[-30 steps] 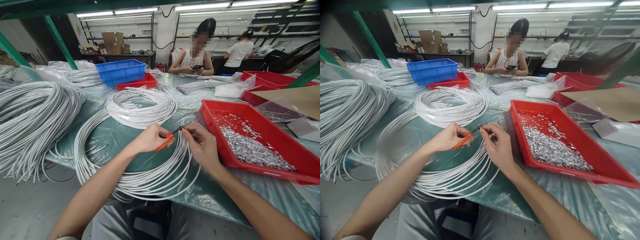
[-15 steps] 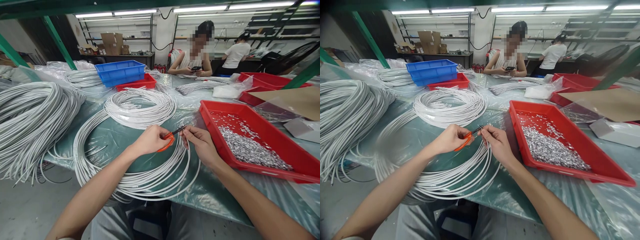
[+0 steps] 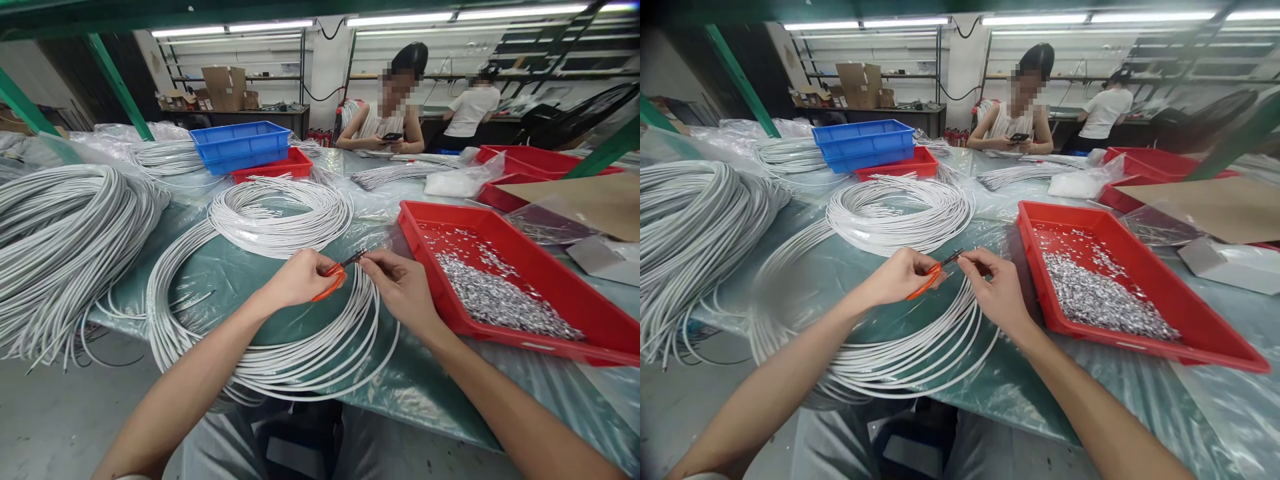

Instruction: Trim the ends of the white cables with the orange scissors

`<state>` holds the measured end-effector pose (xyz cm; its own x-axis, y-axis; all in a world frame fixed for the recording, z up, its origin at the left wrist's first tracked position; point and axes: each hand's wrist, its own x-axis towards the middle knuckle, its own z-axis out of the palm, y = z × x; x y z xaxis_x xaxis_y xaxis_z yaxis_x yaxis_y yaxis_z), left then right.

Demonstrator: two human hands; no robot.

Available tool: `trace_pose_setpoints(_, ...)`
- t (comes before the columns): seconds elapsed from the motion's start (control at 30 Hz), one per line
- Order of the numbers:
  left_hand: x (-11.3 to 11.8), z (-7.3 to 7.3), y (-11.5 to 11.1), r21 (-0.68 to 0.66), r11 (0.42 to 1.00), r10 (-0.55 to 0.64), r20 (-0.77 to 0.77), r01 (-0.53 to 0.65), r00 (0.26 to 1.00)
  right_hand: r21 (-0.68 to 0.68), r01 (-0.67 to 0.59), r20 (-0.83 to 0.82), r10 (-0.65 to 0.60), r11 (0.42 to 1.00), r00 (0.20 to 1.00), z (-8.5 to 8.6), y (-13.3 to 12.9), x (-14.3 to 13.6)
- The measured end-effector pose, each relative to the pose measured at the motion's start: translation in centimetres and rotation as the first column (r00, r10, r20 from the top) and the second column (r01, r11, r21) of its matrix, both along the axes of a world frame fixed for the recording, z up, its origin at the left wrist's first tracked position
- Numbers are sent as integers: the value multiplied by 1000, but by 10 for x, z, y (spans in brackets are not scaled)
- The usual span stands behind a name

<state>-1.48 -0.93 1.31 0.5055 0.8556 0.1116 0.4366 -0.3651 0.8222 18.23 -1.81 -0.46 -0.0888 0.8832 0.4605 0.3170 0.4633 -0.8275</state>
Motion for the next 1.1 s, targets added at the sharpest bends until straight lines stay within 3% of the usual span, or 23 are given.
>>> trace_pose_setpoints(0.13, -1, -2, 2, 16, 1000, 4, -1, -4, 1000, -56, 35, -132, -42, 998, 990, -3, 2, -3)
trace_pose_setpoints(0.27, -2, -4, 2, 22, 1000, -3, 9, 2, 1000, -39, 29, -106, -33, 999, 994, -1, 1, -1)
trace_pose_setpoints(0.43, -1, -5, 2, 24, 1000, -7, 9, 7, 1000, -47, -24, -90, 19, 999, 996, 0, 1, 1)
trace_pose_setpoints(0.63, -2, -6, 2, 34, 999, -18, 11, 18, 1000, -153, -149, -122, 131, 977, 984, 8, 4, 6)
trace_pose_setpoints(0.77, -2, -3, 0, 44, 998, -46, 4, 46, 999, -307, -345, -301, 253, 887, 919, 14, 6, 11)
trace_pose_setpoints(0.9, -1, 1, -3, 74, 995, -62, -33, 65, 998, -440, -532, -480, 312, 723, 820, 14, 8, 15)
trace_pose_setpoints(1.0, 0, 3, -4, 107, 993, -45, -47, 50, 998, -458, -640, -585, 332, 617, 740, 12, 9, 14)
trace_pose_setpoints(1.1, 1, 3, -3, 122, 992, -21, -7, 22, 1000, -420, -691, -687, 291, 589, 666, 11, 9, 11)
